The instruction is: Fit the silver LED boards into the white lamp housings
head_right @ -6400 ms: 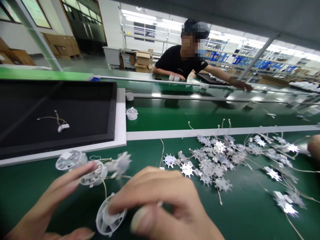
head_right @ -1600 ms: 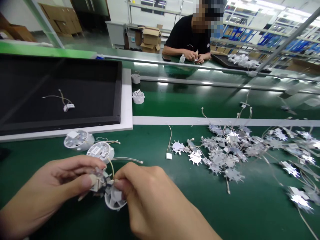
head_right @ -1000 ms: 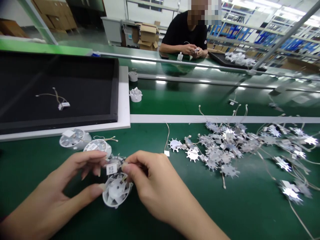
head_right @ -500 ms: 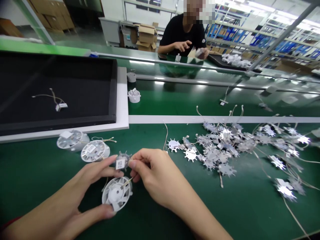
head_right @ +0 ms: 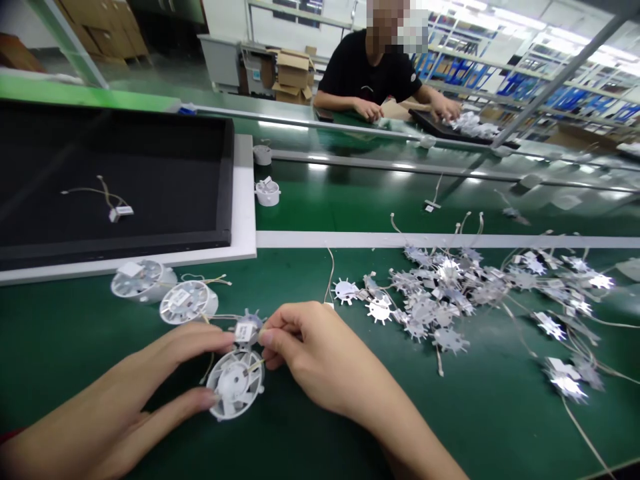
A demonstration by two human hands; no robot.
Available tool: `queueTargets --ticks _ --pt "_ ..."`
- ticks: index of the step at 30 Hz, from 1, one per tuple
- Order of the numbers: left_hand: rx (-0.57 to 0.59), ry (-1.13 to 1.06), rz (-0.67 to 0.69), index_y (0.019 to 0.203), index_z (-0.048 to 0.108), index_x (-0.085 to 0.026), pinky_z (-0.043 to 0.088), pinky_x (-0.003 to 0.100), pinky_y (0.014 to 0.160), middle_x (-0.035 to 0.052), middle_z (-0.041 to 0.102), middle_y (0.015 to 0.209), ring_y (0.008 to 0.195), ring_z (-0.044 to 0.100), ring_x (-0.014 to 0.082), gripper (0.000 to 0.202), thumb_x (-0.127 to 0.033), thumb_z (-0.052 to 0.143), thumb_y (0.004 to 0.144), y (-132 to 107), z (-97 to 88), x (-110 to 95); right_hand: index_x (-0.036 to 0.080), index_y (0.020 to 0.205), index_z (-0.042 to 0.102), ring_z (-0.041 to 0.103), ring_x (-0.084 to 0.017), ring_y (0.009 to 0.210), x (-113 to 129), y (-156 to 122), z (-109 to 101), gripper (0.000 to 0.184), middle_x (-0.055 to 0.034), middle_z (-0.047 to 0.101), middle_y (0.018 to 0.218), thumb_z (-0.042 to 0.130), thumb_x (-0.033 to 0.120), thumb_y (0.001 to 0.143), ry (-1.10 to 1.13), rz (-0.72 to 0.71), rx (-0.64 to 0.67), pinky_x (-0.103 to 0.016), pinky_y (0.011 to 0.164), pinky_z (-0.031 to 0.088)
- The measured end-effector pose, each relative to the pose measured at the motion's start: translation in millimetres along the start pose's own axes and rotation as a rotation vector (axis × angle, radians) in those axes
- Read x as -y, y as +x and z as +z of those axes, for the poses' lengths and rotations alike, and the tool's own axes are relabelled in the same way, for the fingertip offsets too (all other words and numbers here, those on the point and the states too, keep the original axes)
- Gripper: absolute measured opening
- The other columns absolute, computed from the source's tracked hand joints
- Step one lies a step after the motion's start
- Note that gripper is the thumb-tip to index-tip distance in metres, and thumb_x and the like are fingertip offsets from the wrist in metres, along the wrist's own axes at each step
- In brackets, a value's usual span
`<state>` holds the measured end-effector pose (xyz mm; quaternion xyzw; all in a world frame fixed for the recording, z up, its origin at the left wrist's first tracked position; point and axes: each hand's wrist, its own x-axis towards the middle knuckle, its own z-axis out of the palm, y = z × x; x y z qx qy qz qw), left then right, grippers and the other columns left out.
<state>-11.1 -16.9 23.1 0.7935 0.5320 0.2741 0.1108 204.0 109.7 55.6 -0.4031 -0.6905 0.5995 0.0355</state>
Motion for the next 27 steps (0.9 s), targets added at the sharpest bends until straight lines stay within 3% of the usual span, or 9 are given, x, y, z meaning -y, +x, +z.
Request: queueTargets --ticks 2,5,7,10,16,18,22,25,27 --pt "0.005 -0.011 0.038 0.140 0.052 -0.028 0.061 0.020 0.097 0.0014 0.074 0.120 0.112 0.075 0.0139 0.028 -0.030 0.033 0.120 -3.3 2.5 -0.2 0.018 0.088 0.072 0.075 -0.019 0.081 0.2 -0.5 0.7 0.022 -0.0032 0.078 0.081 0.062 0.021 0.107 0.020 0.002 0.007 -0.033 0.079 0.058" --pt "-0.030 -0.001 0.089 0.125 0.059 -0.026 0.059 0.034 0.090 0.0046 0.070 0.119 0.107 0.071 0.0211 0.025 -0.034 0.036 0.120 -7.5 9.4 -1.6 0.018 0.088 0.073 0.074 -0.018 0.080 -0.2 -0.5 0.5 0.020 -0.0030 0.078 0.082 0.063 0.022 0.106 0.054 -0.007 0.010 -0.032 0.078 0.058" --pt "-0.052 0.020 0.126 0.113 0.062 -0.024 0.055 0.037 0.085 0.0053 0.068 0.118 0.102 0.068 0.0227 0.027 -0.033 0.038 0.120 -7.8 13.0 -2.0 0.018 0.088 0.074 0.072 -0.018 0.080 -0.6 -0.8 -0.4 0.020 -0.0029 0.077 0.082 0.064 0.024 0.105 0.059 -0.011 0.018 -0.031 0.077 0.057" --pt "-0.061 0.045 0.188 0.106 0.063 -0.022 0.049 0.038 0.091 0.0048 0.068 0.116 0.105 0.066 0.0227 0.028 -0.023 0.038 0.119 -4.2 12.7 0.6 0.018 0.087 0.074 0.071 -0.017 0.078 -0.4 -2.2 -2.2 0.022 -0.0027 0.077 0.081 0.064 0.026 0.105 0.043 -0.011 0.016 -0.029 0.075 0.057" --pt "-0.051 0.031 0.254 0.110 0.067 -0.021 0.037 0.033 0.118 0.0001 0.074 0.125 0.119 0.065 0.0173 0.030 -0.016 0.039 0.119 2.8 2.2 11.8 0.018 0.089 0.071 0.073 -0.015 0.076 3.6 -4.3 -6.1 0.021 -0.0024 0.076 0.084 0.064 0.028 0.106 0.112 0.111 0.050 -0.022 0.063 0.054" --pt "-0.054 0.044 0.263 0.112 0.068 -0.022 0.033 0.034 0.123 -0.0012 0.076 0.127 0.122 0.066 0.0167 0.030 -0.018 0.040 0.120 2.9 -0.2 13.9 0.018 0.089 0.072 0.071 -0.014 0.073 4.3 -5.0 -8.9 0.022 -0.0010 0.073 0.081 0.065 0.030 0.106 0.091 0.087 0.043 -0.023 0.062 0.051" --pt "-0.013 0.027 0.228 0.117 0.066 -0.024 0.032 0.035 0.128 -0.0025 0.078 0.126 0.124 0.069 0.0161 0.022 -0.021 0.044 0.119 1.9 -4.1 14.2 0.020 0.085 0.077 0.062 -0.014 0.072 3.5 -8.0 -15.1 0.024 0.0012 0.069 0.075 0.068 0.034 0.102 -0.011 -0.053 0.003 -0.027 0.068 0.046" --pt "-0.015 -0.043 0.108 0.117 0.059 -0.028 0.039 0.038 0.125 -0.0020 0.075 0.116 0.118 0.069 0.0179 0.013 -0.034 0.047 0.119 0.0 -5.0 12.5 0.022 0.085 0.080 0.062 -0.016 0.082 2.2 -10.5 -15.9 0.019 0.0009 0.072 0.086 0.073 0.034 0.098 -0.026 -0.103 0.014 -0.029 0.076 0.044" --pt "-0.069 -0.025 0.059 0.126 0.056 -0.028 0.046 0.039 0.120 0.0011 0.073 0.118 0.119 0.068 0.0212 0.021 -0.045 0.047 0.118 -1.7 -3.5 11.3 0.023 0.086 0.082 0.063 -0.017 0.087 1.9 -11.4 -14.0 0.016 0.0006 0.073 0.091 0.075 0.031 0.097 -0.039 -0.117 0.040 -0.030 0.079 0.043"
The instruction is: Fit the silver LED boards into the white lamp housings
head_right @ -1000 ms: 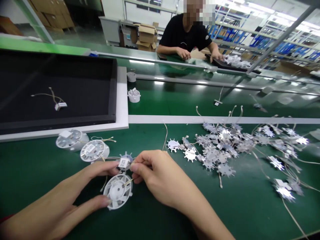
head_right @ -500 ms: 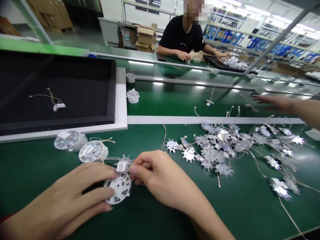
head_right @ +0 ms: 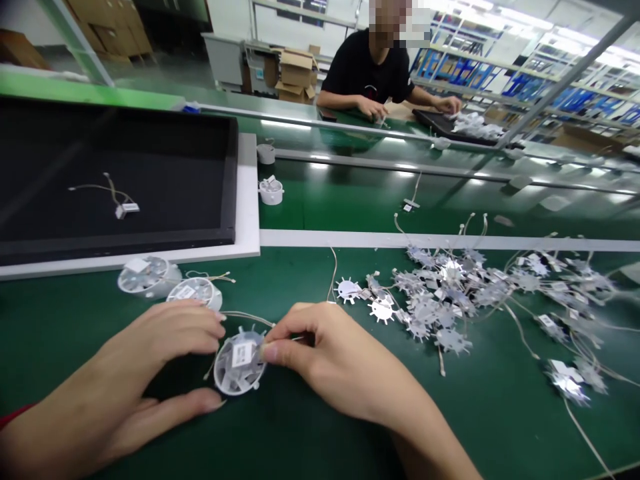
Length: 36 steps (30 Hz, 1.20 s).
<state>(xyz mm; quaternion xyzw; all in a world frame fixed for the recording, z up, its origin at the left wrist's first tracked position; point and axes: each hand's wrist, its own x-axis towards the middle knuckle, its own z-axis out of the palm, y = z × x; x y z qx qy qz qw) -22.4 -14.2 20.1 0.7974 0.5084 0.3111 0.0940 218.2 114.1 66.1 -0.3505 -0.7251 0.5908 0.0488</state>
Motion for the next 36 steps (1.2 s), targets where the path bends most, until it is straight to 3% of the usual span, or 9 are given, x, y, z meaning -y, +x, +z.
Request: queueTargets --ticks 3,7,9,17,25,36 --pt "-0.018 0.093 0.015 0.143 0.051 -0.025 0.047 0.038 0.121 0.0054 0.071 0.130 0.126 0.065 0.0238 0.039 -0.053 0.045 0.117 -1.8 3.8 -1.5 0.024 0.087 0.083 0.063 -0.017 0.086 1.5 0.3 3.9 0.013 0.0011 0.072 0.091 0.075 0.027 0.097 -0.025 0.010 0.046 -0.031 0.079 0.043" --pt "0.003 0.111 0.058 0.141 0.054 -0.022 0.022 0.029 0.134 0.0015 0.068 0.129 0.130 0.058 0.0173 0.032 -0.043 0.041 0.120 -1.2 6.8 -2.4 0.023 0.087 0.081 0.063 -0.017 0.086 5.1 2.6 7.9 0.013 0.0017 0.071 0.090 0.075 0.027 0.098 -0.067 0.047 0.075 -0.031 0.078 0.043" --pt "0.025 0.095 0.070 0.139 0.054 -0.021 0.017 0.029 0.135 0.0008 0.067 0.126 0.129 0.057 0.0149 0.028 -0.036 0.040 0.121 -0.5 7.0 -2.4 0.022 0.086 0.079 0.061 -0.017 0.084 6.6 3.6 9.3 0.015 0.0017 0.070 0.087 0.075 0.030 0.098 -0.090 0.084 0.068 -0.030 0.075 0.042" --pt "0.050 0.127 0.066 0.141 0.055 -0.021 0.018 0.034 0.135 0.0028 0.069 0.128 0.130 0.060 0.0157 0.029 -0.029 0.034 0.122 0.3 8.7 -2.6 0.022 0.084 0.073 0.052 -0.014 0.071 7.7 3.1 11.1 0.012 0.0039 0.066 0.076 0.077 0.028 0.094 -0.094 0.180 0.023 -0.028 0.062 0.037" --pt "0.070 0.107 0.046 0.142 0.057 -0.019 0.014 0.030 0.135 0.0025 0.070 0.131 0.133 0.060 0.0155 0.030 -0.026 0.038 0.120 -1.0 8.5 -3.2 0.022 0.081 0.070 0.049 -0.014 0.069 6.3 2.7 13.4 0.016 0.0038 0.061 0.072 0.074 0.028 0.095 -0.124 0.185 0.001 -0.028 0.061 0.035" --pt "0.114 0.091 -0.004 0.150 0.050 -0.021 0.011 0.031 0.136 0.0026 0.069 0.138 0.136 0.059 0.0158 0.036 -0.021 0.042 0.115 -1.5 7.0 -8.8 0.022 0.082 0.069 0.055 -0.014 0.071 4.2 2.4 15.5 0.016 0.0035 0.068 0.076 0.076 0.028 0.095 -0.122 0.156 0.002 -0.027 0.063 0.039"
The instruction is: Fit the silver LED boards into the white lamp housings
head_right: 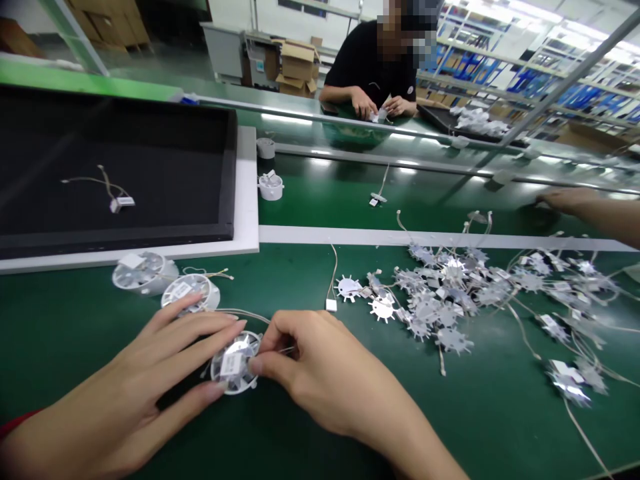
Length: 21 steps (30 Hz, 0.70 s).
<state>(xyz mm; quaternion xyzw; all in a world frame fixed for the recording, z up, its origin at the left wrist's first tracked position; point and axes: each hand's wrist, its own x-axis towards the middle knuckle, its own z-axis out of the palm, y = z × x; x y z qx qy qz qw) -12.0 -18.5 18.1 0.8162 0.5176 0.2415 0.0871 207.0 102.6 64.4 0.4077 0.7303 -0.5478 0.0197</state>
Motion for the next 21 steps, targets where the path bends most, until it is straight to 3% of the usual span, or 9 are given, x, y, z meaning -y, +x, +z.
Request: queueTargets --ticks 3,9,16,21 --pt "-0.026 0.019 0.004 0.153 0.048 -0.023 0.015 0.032 0.135 0.0016 0.070 0.141 0.138 0.061 0.0182 0.038 -0.028 0.048 0.115 0.8 -0.2 0.6 0.023 0.083 0.071 0.056 -0.014 0.071 0.9 -0.1 -2.5 0.014 0.0036 0.070 0.077 0.075 0.026 0.096 -0.028 -0.015 -0.001 -0.027 0.063 0.039" --pt "-0.023 -0.012 0.083 0.141 0.058 -0.027 0.009 0.037 0.136 -0.0012 0.073 0.135 0.132 0.065 0.0156 0.028 -0.022 0.043 0.118 4.5 0.0 3.1 0.023 0.092 0.080 0.068 -0.018 0.084 -0.5 -5.5 -10.3 0.016 -0.0004 0.079 0.092 0.069 0.019 0.102 -0.213 -0.144 -0.013 -0.030 0.076 0.045" --pt "-0.024 0.038 0.084 0.142 0.057 -0.022 0.008 0.041 0.135 0.0017 0.071 0.134 0.127 0.065 0.0178 0.031 -0.018 0.041 0.116 5.1 0.4 -1.2 0.019 0.097 0.079 0.068 -0.020 0.080 -6.5 -6.5 -10.5 0.023 -0.0042 0.075 0.092 0.058 0.015 0.106 -0.486 -0.334 0.019 -0.032 0.072 0.045" --pt "-0.039 0.025 0.076 0.141 0.058 -0.023 0.008 0.040 0.135 0.0020 0.071 0.132 0.128 0.064 0.0178 0.032 -0.014 0.044 0.114 4.6 0.7 -1.6 0.018 0.097 0.080 0.068 -0.021 0.079 -7.3 -5.0 -9.5 0.024 -0.0054 0.075 0.090 0.058 0.014 0.105 -0.541 -0.355 0.033 -0.033 0.072 0.045"
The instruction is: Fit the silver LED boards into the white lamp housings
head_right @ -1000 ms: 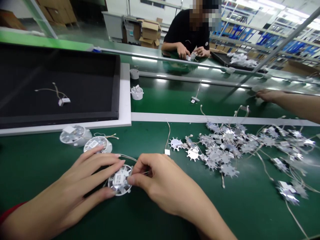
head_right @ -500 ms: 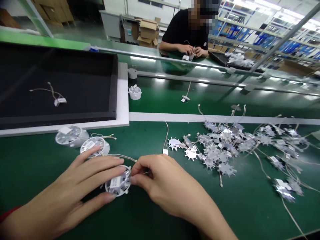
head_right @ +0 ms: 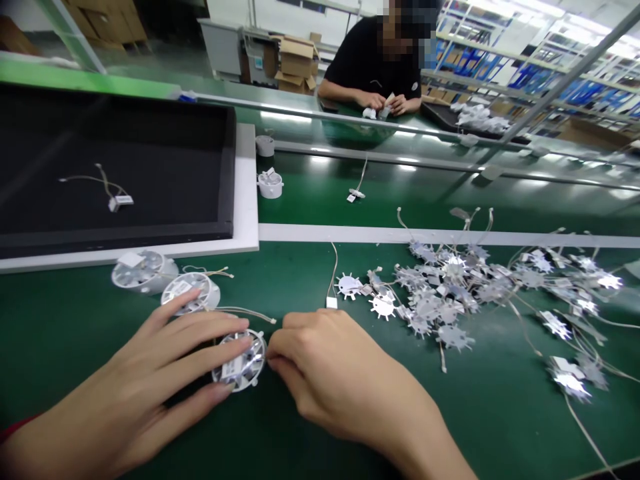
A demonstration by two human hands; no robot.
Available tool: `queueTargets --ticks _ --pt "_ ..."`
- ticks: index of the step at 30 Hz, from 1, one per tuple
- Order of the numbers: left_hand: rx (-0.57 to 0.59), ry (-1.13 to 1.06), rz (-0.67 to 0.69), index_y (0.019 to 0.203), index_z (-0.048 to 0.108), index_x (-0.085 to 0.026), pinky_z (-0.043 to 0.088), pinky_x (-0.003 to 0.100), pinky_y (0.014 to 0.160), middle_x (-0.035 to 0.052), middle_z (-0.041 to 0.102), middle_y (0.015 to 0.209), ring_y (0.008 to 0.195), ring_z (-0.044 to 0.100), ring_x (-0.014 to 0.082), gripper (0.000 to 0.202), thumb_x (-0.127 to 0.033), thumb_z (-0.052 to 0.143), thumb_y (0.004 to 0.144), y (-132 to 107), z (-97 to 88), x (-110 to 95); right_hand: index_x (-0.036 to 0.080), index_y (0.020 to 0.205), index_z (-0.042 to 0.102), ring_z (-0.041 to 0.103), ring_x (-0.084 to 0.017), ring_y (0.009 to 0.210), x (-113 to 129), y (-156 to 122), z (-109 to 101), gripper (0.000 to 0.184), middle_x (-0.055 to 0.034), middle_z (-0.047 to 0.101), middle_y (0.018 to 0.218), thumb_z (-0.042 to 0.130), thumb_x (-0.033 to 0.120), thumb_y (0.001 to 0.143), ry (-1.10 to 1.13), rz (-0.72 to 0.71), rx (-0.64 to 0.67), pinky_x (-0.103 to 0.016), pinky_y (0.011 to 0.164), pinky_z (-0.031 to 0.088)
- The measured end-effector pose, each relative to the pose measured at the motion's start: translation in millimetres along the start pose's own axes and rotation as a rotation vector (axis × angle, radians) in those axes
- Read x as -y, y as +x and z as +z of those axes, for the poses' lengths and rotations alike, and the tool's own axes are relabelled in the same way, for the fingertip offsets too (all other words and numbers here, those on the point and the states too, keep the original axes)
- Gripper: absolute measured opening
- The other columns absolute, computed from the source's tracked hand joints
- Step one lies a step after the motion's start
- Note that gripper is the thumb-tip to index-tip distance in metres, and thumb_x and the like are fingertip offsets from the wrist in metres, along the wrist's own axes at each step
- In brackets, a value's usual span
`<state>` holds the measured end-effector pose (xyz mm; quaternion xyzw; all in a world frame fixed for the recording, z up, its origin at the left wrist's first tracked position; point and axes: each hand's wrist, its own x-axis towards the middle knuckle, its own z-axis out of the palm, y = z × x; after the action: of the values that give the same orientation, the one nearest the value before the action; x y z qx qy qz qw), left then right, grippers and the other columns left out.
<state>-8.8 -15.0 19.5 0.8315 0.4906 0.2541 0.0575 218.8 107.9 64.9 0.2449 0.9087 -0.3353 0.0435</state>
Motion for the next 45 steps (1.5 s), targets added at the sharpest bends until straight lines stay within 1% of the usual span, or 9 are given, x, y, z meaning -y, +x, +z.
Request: queueTargets --ticks 7,11,14,18,25,29,33,39,45 --pt "-0.075 -0.065 0.015 0.132 0.060 -0.024 0.019 0.036 0.135 0.0014 0.070 0.128 0.125 0.065 0.0156 0.028 -0.012 0.051 0.108 0.6 -4.0 4.8 0.019 0.100 0.080 0.070 -0.021 0.084 0.9 -2.6 -2.5 0.017 -0.0047 0.075 0.094 0.064 0.016 0.104 0.043 0.007 -0.021 -0.033 0.076 0.048" --pt "-0.170 -0.048 0.080 0.114 0.069 -0.023 0.025 0.040 0.134 0.0023 0.070 0.122 0.119 0.066 0.0154 0.022 -0.009 0.053 0.106 1.5 -4.1 4.2 0.017 0.102 0.076 0.068 -0.020 0.082 0.7 -2.7 -0.6 0.004 -0.0029 0.073 0.093 0.074 0.019 0.099 0.016 -0.080 -0.183 -0.033 0.074 0.048" --pt "-0.190 -0.024 0.099 0.112 0.071 -0.021 0.025 0.043 0.134 0.0035 0.071 0.117 0.117 0.066 0.0171 0.020 -0.013 0.054 0.108 0.4 -4.2 3.5 0.015 0.102 0.075 0.066 -0.021 0.088 2.0 -1.3 4.8 0.008 -0.0046 0.073 0.099 0.078 0.022 0.098 -0.016 -0.214 -0.265 -0.035 0.076 0.049" --pt "-0.202 -0.029 0.106 0.113 0.071 -0.021 0.023 0.041 0.135 -0.0004 0.075 0.104 0.110 0.068 0.0170 0.019 -0.015 0.053 0.109 2.7 -5.8 2.8 0.015 0.103 0.077 0.066 -0.022 0.092 3.4 0.1 9.9 0.009 -0.0057 0.076 0.107 0.078 0.023 0.100 -0.036 -0.306 -0.268 -0.037 0.082 0.051" --pt "-0.183 -0.050 0.096 0.110 0.073 -0.021 0.021 0.039 0.136 -0.0049 0.077 0.096 0.100 0.072 0.0145 0.022 -0.015 0.052 0.110 6.7 -6.4 2.4 0.015 0.105 0.077 0.070 -0.022 0.095 3.5 0.0 6.9 0.006 -0.0055 0.077 0.106 0.076 0.018 0.100 -0.029 -0.268 -0.224 -0.038 0.085 0.054" --pt "-0.192 -0.016 0.154 0.110 0.072 -0.020 0.021 0.043 0.137 -0.0018 0.080 0.103 0.107 0.074 0.0174 0.020 -0.022 0.052 0.110 1.2 -10.4 5.0 0.017 0.108 0.072 0.070 -0.023 0.100 2.8 0.1 9.1 0.023 -0.0056 0.073 0.117 0.087 0.024 0.092 -0.022 -0.246 -0.213 -0.037 0.087 0.055" --pt "-0.255 0.081 0.192 0.105 0.071 -0.022 0.025 0.048 0.137 -0.0013 0.081 0.102 0.108 0.076 0.0200 0.019 -0.018 0.053 0.101 -2.8 -23.3 13.5 0.017 0.118 0.066 0.068 -0.026 0.106 2.8 7.2 17.0 0.045 -0.0080 0.071 0.127 0.095 0.029 0.085 -0.074 -0.235 -0.208 -0.040 0.088 0.055" --pt "-0.270 0.175 0.200 0.110 0.072 -0.021 0.027 0.048 0.136 -0.0016 0.081 0.100 0.106 0.075 0.0194 0.021 -0.012 0.059 0.098 -1.9 -38.2 32.9 0.018 0.121 0.063 0.068 -0.025 0.094 2.3 14.4 26.5 0.038 -0.0054 0.075 0.115 0.087 0.026 0.092 -0.141 -0.315 -0.157 -0.040 0.082 0.052" --pt "-0.327 0.178 0.198 0.111 0.073 -0.023 0.025 0.044 0.138 -0.0026 0.081 0.108 0.116 0.071 0.0171 0.022 -0.010 0.060 0.098 -3.8 -37.5 44.1 0.030 0.128 0.060 0.072 -0.022 0.113 -4.8 1.0 17.2 0.057 -0.0010 0.074 0.127 0.095 0.031 0.083 0.196 -0.262 -0.402 -0.033 0.096 0.056"
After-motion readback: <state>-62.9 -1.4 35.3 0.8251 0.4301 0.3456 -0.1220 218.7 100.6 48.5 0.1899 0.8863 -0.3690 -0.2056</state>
